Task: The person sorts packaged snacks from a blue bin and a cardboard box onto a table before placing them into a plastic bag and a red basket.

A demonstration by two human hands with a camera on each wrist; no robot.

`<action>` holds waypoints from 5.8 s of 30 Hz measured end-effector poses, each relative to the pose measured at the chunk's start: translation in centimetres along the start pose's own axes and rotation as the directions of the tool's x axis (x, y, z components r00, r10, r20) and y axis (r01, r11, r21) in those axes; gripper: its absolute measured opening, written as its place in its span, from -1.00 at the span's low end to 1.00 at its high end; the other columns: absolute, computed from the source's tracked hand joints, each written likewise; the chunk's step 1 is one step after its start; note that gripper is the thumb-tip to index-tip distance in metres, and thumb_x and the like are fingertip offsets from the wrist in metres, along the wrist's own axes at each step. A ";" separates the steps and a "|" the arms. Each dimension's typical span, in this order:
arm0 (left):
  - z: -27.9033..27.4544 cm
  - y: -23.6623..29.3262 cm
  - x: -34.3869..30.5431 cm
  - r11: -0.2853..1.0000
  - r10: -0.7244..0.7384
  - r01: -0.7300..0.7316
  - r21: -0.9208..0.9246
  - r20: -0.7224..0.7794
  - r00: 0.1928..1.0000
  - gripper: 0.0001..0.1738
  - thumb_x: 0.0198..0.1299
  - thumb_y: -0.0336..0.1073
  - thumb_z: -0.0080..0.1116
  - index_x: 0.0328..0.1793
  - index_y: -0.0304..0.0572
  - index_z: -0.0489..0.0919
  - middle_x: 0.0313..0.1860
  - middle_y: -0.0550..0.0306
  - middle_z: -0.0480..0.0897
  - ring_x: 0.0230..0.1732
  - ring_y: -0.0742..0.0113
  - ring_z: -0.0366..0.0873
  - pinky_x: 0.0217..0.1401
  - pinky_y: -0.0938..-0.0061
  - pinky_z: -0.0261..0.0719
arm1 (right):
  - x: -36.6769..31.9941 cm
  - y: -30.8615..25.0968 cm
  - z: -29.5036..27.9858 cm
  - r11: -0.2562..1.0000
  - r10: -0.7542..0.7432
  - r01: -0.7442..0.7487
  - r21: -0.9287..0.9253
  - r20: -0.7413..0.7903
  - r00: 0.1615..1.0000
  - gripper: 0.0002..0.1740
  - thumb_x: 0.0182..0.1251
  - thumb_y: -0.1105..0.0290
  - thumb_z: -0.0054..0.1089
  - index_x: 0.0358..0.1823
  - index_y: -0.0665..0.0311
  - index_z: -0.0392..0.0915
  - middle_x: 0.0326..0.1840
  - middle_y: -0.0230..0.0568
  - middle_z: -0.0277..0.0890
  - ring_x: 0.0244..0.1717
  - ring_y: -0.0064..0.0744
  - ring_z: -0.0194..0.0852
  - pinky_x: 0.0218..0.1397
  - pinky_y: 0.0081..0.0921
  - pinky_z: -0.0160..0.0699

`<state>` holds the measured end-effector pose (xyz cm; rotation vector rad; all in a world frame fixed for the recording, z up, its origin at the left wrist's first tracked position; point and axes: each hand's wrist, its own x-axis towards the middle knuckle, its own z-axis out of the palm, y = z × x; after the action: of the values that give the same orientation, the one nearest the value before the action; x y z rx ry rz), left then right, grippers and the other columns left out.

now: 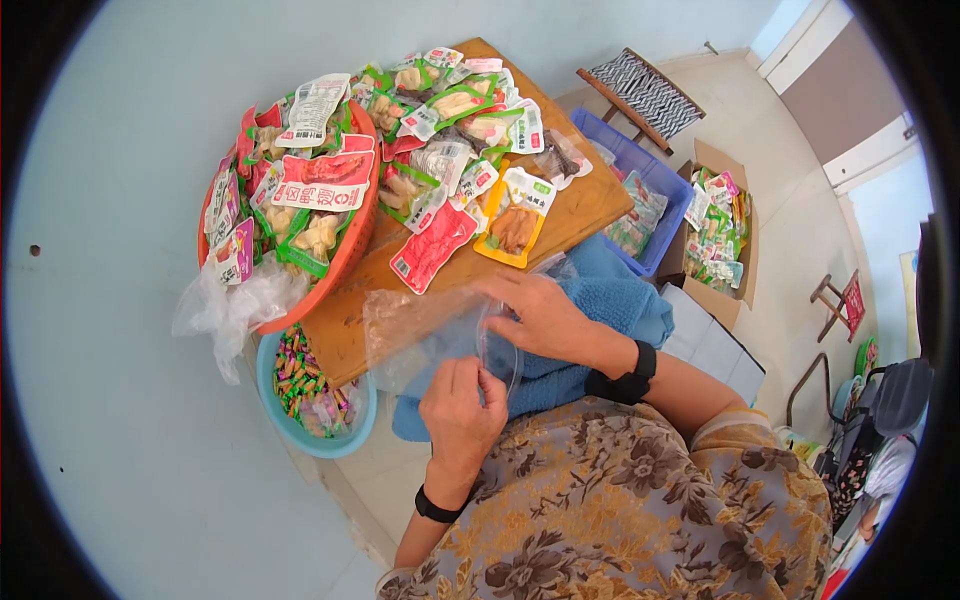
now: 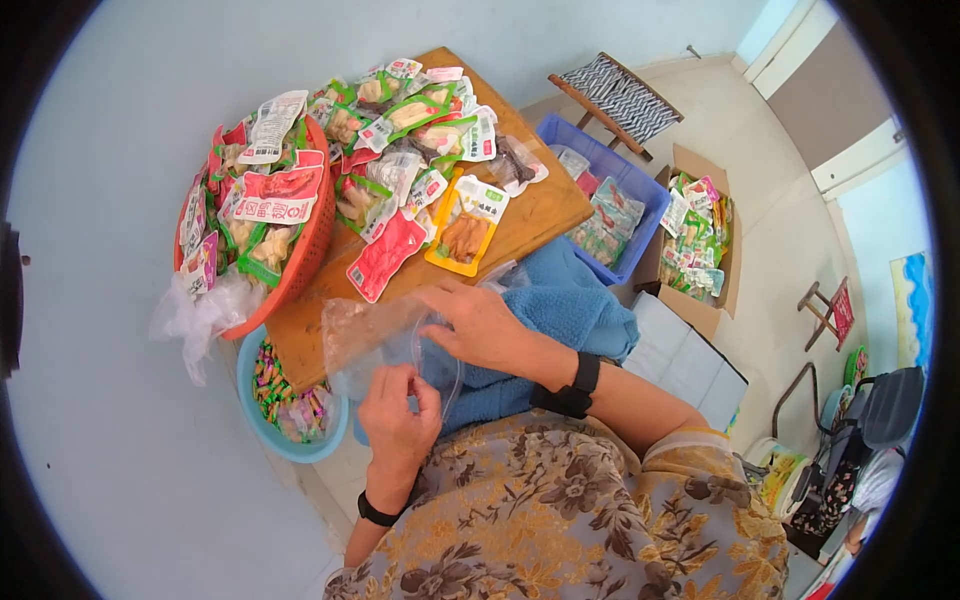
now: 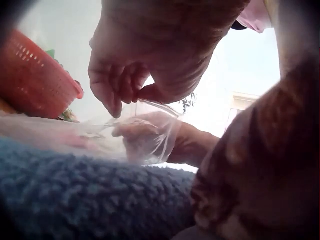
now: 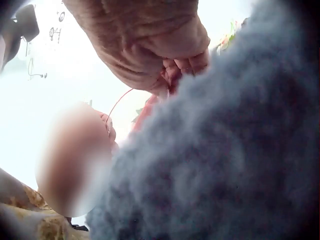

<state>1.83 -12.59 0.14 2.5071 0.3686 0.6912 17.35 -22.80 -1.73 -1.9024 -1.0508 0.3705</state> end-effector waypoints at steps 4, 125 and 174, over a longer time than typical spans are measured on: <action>-0.9 -1.2 0.0 0.989 -0.040 0.049 0.141 -0.065 0.997 -0.83 -0.02 -0.56 0.22 -0.27 -0.23 0.54 -0.41 -0.02 0.53 -0.45 -0.04 0.54 -0.45 0.21 0.51 | -0.2 1.6 1.1 0.996 -0.084 0.083 -0.014 -0.101 0.991 -0.72 0.18 0.48 0.39 -0.06 0.29 0.65 -0.18 -0.05 0.60 -0.28 -0.02 0.63 -0.20 -0.28 0.61; 3.1 -1.3 2.9 0.978 -0.202 0.186 -0.094 -0.203 0.958 -0.89 0.24 -0.47 0.30 -0.15 -0.37 0.73 -0.55 -0.03 0.64 -0.59 0.41 0.53 -0.46 0.45 0.50 | -6.6 6.1 -6.7 0.445 0.571 -0.378 0.812 0.067 0.818 -0.82 0.31 0.48 0.37 -0.10 0.34 0.64 -0.24 -0.24 0.71 -0.28 -0.54 0.68 -0.19 -0.55 0.69; 4.6 -0.5 2.4 0.954 -0.058 -0.007 -0.298 -0.209 0.976 -0.86 0.19 -0.49 0.33 -0.12 -0.30 0.72 -0.26 -0.10 0.75 -0.30 0.05 0.75 -0.25 0.38 0.67 | 0.4 4.0 7.0 0.172 0.288 -0.623 0.763 0.566 0.773 -0.81 0.55 0.37 0.05 0.03 0.27 0.55 -0.11 -0.28 0.60 -0.17 -0.46 0.53 -0.14 -0.48 0.59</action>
<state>6.26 -13.17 -2.60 2.1459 0.3444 0.9384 15.39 -19.42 -8.73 -0.9669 -0.1522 1.3634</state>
